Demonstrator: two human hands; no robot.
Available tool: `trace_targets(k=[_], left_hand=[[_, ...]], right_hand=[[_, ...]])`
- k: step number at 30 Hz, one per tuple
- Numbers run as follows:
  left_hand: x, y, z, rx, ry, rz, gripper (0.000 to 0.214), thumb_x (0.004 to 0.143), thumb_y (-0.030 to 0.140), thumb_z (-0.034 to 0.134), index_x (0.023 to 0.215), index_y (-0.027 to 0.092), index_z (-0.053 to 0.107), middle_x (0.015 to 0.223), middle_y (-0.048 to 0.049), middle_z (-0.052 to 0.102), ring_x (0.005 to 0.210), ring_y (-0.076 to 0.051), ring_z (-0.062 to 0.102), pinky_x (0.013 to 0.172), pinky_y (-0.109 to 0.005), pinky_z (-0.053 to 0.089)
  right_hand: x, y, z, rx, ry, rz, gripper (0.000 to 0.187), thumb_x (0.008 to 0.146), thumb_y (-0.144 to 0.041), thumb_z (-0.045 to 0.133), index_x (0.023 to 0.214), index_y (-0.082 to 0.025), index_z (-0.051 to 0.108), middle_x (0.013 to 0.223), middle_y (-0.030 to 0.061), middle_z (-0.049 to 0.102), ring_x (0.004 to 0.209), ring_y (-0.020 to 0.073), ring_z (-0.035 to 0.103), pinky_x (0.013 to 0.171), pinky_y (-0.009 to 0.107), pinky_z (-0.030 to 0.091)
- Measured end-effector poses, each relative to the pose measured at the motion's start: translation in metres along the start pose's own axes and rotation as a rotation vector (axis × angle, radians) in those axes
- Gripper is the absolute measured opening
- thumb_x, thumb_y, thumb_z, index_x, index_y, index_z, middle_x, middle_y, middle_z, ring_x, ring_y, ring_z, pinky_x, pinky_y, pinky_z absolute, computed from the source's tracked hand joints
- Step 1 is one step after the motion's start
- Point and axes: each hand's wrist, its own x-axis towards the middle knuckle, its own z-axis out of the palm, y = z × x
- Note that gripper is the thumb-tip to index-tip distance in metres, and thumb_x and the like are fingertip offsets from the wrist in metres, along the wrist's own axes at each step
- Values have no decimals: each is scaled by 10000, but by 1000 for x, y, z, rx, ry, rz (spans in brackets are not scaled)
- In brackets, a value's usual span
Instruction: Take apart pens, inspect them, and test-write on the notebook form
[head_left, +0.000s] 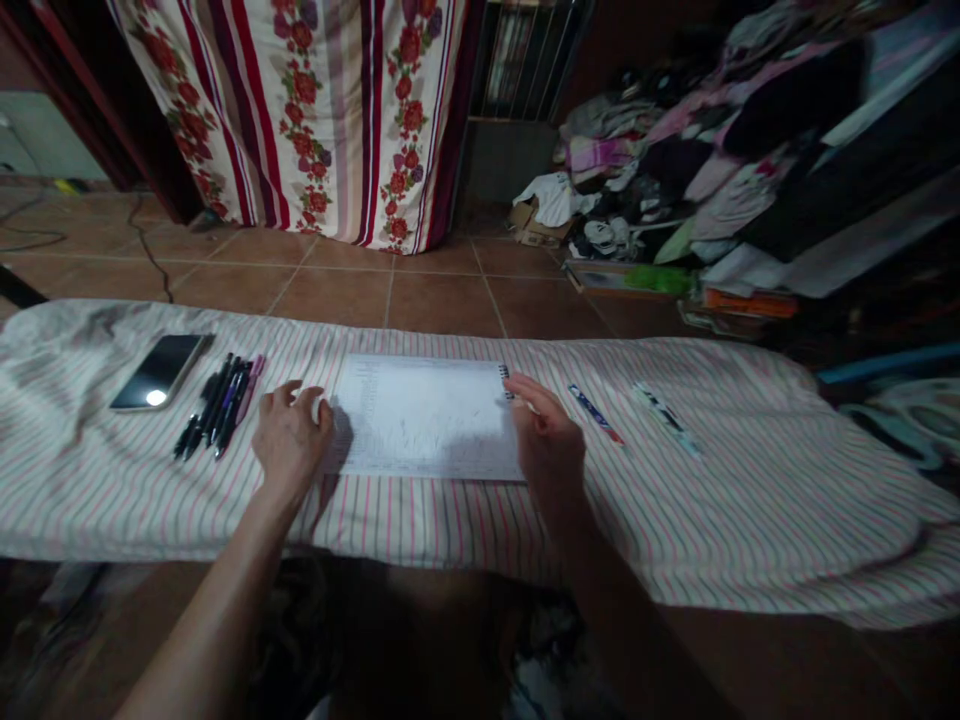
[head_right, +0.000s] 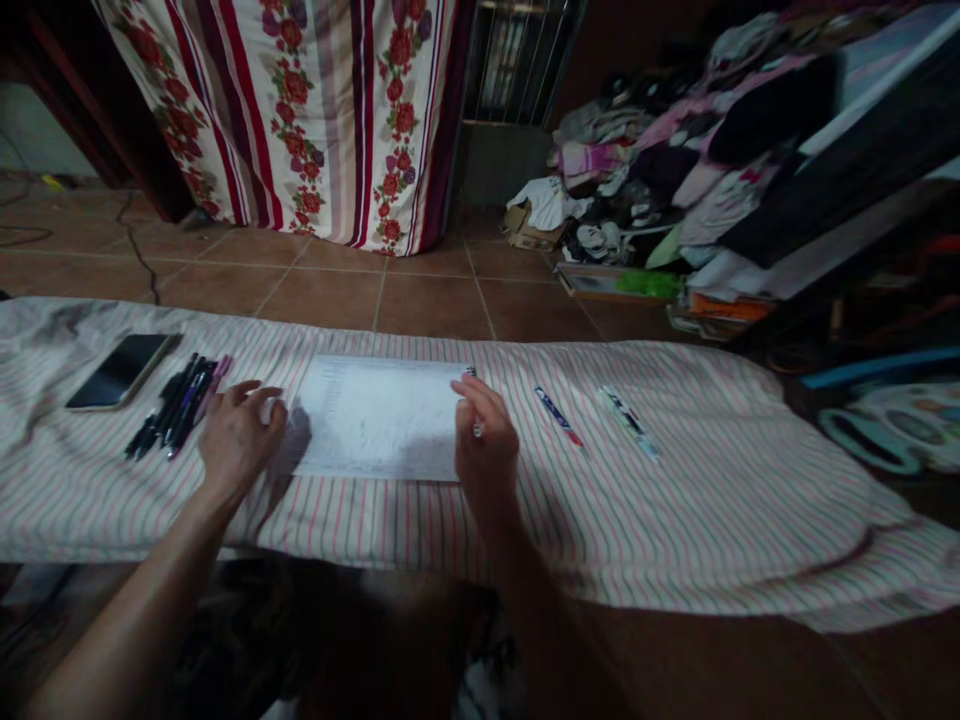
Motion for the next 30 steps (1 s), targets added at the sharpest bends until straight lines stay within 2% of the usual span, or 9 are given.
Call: trace_targets(k=[2,4,6,8,13,19,24,27,30], left_hand=[[4,-23,-2,43,-6,-79,327,831,280,436,998,143,681,1151,-147,604,1048,-298,515,867,-397,426],[5,-41,-5,65,-37,-155,331,841,281,419,1027,148,660,1158,-142,606,1029,-300,524,845,-403,429],[3,-53,-7,81,-97,-158,331,857,318,411,1004,137,646,1119,-155,619,1004,-314,527,816,-420,432],[0,-60,-7,100,-125,-143,322,872,322,392,963,134,637,1066,-156,635,975,-314,532,790,-421,432],[-3,-64,-3,114,-95,-39,309,865,292,405,958,121,644,1115,-151,625,952,-272,542,833,-386,419],[-6,-54,-7,137,-125,-118,306,849,332,438,984,169,659,1170,-100,609,1008,-293,499,780,-375,434],[-12,-56,-18,209,-44,-184,336,852,387,434,994,185,662,1166,-142,579,1022,-322,483,698,-389,435],[-13,-62,-20,211,-68,-203,308,849,325,440,986,170,668,1072,-158,605,965,-319,503,648,-382,430],[-13,-64,-17,201,-63,-180,317,854,314,436,1009,162,667,1081,-156,598,959,-313,514,654,-373,429]], right_hand=[[-18,-14,14,127,-53,-36,243,859,-256,449,969,-182,652,1087,106,653,1039,221,607,879,409,509],[-34,-23,25,212,-123,-40,232,883,-224,433,1007,-189,626,1077,98,638,899,176,648,785,360,551],[-46,-30,34,242,-177,-43,230,891,-189,424,1036,-188,603,1025,88,632,779,141,652,717,326,565],[-53,-33,40,224,-204,-69,236,895,-160,408,1042,-190,591,974,77,635,751,134,648,709,318,565],[-62,-33,52,176,-262,-168,259,887,-104,379,1040,-190,570,942,72,643,765,138,653,730,312,556],[-71,-31,58,134,-322,-265,319,865,-63,365,1094,-191,546,983,79,632,754,125,651,727,295,560],[-71,-30,56,118,-387,-368,366,837,-23,353,1108,-183,539,1012,88,628,777,116,646,747,277,560],[-71,-28,56,116,-391,-389,373,834,-21,351,1115,-182,536,1005,88,628,782,119,644,756,280,559],[-71,-24,57,105,-399,-397,378,829,-20,361,1124,-181,533,1009,92,628,809,130,643,763,286,557]])
